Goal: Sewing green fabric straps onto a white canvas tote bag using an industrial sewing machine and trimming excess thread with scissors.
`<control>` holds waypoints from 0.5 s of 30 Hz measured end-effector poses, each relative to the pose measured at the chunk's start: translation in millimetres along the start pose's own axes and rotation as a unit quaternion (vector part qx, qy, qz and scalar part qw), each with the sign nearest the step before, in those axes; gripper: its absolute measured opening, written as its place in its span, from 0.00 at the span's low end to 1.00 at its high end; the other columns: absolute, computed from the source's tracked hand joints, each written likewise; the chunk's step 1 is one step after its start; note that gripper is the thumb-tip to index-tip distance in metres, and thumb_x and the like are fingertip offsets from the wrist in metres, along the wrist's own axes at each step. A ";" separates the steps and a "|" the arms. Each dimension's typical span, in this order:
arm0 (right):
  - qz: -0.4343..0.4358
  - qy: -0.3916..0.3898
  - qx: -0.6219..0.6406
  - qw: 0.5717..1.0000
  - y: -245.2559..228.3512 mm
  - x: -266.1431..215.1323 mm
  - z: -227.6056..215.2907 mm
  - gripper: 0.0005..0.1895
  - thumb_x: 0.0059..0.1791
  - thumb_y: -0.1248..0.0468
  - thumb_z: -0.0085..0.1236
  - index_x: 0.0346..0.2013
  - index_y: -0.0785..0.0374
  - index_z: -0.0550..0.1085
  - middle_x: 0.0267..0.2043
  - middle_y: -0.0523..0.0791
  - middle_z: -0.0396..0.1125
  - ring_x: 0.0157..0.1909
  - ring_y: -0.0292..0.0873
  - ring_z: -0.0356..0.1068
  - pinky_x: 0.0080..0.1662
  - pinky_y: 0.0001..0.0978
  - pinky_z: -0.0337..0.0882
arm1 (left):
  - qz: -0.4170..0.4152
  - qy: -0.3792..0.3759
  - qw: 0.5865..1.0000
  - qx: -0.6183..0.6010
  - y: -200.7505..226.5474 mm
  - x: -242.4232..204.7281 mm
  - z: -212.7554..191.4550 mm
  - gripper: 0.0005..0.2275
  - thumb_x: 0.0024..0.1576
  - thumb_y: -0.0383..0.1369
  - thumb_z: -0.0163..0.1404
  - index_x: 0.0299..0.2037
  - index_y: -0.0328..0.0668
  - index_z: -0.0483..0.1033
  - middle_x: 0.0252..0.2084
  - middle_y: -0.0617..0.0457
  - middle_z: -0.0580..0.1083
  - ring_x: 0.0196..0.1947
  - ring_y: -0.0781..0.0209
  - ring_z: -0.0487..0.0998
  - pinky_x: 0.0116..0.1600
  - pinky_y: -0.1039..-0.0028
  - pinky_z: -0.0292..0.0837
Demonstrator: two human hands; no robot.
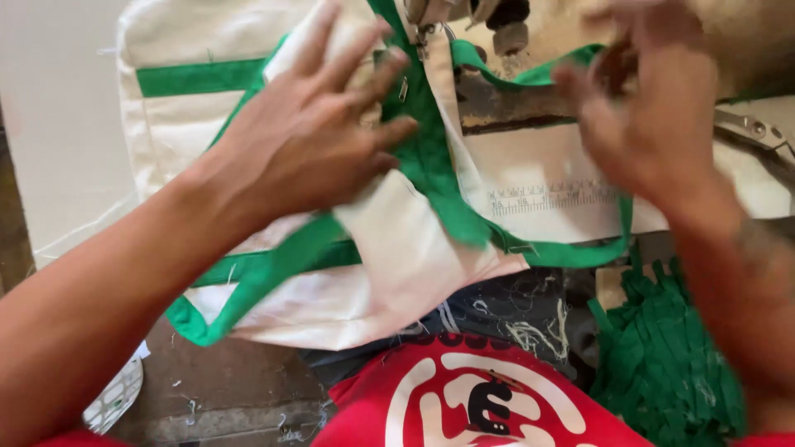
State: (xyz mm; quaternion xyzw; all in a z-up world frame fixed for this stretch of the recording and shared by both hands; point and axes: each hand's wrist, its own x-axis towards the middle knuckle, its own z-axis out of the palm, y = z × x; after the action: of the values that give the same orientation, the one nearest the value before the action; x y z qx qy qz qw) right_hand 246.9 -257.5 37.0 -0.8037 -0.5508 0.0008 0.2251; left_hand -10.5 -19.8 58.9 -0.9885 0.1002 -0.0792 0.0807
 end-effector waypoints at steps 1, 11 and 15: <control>0.005 -0.005 0.000 1.000 -16.6 -21.6 -6.7 0.19 0.68 0.70 0.77 0.65 0.72 0.73 0.42 0.53 0.69 0.36 0.49 0.69 0.40 0.45 0.69 | 0.002 -0.001 1.000 -0.006 17.2 3.8 -14.2 0.17 0.66 0.49 0.53 0.62 0.62 0.85 0.72 0.29 0.77 0.76 0.26 0.70 0.79 0.33 0.49; 0.243 -0.031 0.364 0.899 -85.3 -151.1 12.0 0.13 0.62 0.64 0.52 0.44 0.73 0.78 0.31 0.53 0.78 0.28 0.44 0.80 0.32 0.30 0.84 | 0.073 -0.229 0.918 -0.315 132.0 -20.5 -61.0 0.27 0.70 0.63 0.49 0.33 0.50 0.83 0.28 0.51 0.79 0.31 0.44 0.80 0.41 0.50 0.72; 0.237 -0.153 0.277 0.919 -91.4 -152.0 35.3 0.19 0.58 0.48 0.55 0.42 0.57 0.85 0.24 0.38 0.73 0.28 0.31 0.65 0.31 0.31 0.66 | 0.098 -0.217 0.938 -0.251 144.4 -10.7 -60.4 0.11 0.66 0.37 0.52 0.53 0.44 0.80 0.40 0.46 0.84 0.38 0.46 0.84 0.44 0.52 0.78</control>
State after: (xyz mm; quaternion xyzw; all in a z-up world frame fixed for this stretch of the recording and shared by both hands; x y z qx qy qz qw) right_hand 97.4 -352.7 1.0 -0.8064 -0.3499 0.3294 0.3447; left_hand -58.0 -165.8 90.9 -0.9552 0.1931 0.1731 -0.1427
